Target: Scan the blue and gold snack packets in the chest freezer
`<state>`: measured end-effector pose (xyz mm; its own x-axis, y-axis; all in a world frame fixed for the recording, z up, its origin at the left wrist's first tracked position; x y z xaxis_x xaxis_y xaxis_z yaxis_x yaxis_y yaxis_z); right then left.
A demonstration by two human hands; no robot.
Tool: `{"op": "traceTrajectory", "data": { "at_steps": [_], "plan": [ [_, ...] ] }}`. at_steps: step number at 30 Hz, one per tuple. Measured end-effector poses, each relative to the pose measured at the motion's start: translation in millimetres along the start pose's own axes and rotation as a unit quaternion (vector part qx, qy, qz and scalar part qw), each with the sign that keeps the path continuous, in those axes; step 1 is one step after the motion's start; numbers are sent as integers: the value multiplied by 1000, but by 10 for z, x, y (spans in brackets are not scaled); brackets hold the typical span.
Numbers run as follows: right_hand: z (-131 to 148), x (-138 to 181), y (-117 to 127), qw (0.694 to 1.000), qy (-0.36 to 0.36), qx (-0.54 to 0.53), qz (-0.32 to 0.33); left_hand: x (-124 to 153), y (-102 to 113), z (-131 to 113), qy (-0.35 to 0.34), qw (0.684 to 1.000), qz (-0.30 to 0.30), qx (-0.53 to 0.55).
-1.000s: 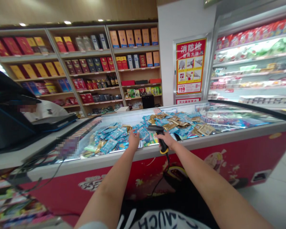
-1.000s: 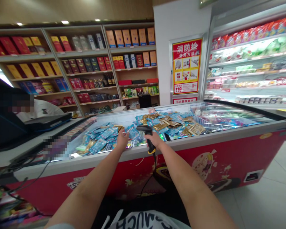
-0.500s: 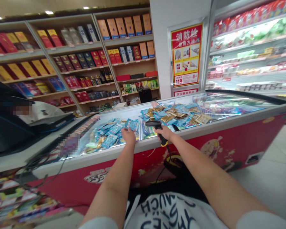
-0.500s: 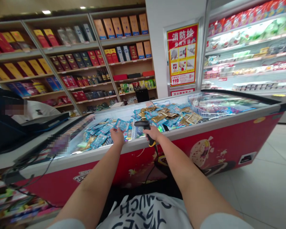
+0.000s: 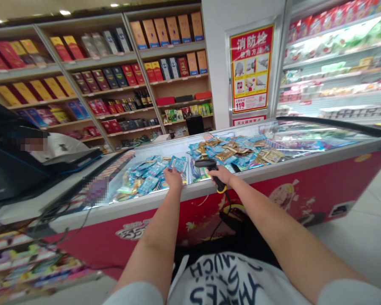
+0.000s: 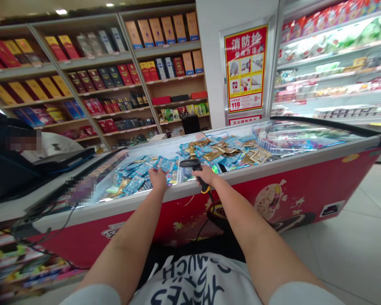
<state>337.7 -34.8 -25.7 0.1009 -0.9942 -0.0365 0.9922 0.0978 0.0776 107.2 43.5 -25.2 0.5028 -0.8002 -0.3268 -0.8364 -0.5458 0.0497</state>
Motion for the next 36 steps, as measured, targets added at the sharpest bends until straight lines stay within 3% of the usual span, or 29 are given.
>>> {"op": "traceTrajectory", "data": {
  "at_steps": [19,27,32,36],
  "plan": [
    [9,42,-23,999,17,-13,-34,-6,16,1,-7,999,5,-33],
    [5,25,-24,999,29,-14,-33,-69,-21,86,16,1000,6,11],
    [41,44,67,998,18,-51,-29,-294,186,-29,90,991,-89,50],
    [58,81,233,993,6,-106,-57,-636,459,-223,63,994,-88,10]
  ]
}}
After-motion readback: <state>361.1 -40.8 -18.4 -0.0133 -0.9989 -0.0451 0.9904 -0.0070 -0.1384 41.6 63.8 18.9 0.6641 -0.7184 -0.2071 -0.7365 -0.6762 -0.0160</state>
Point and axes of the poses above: each hand's wrist, its own x-axis away from the middle knuckle, its own y-axis out of the back of the hand, z = x × y, the point moved 3 cm from there along -x, towards the middle knuckle, and after that the axes turned 4 degrees about -y, right-handed, at the moved point
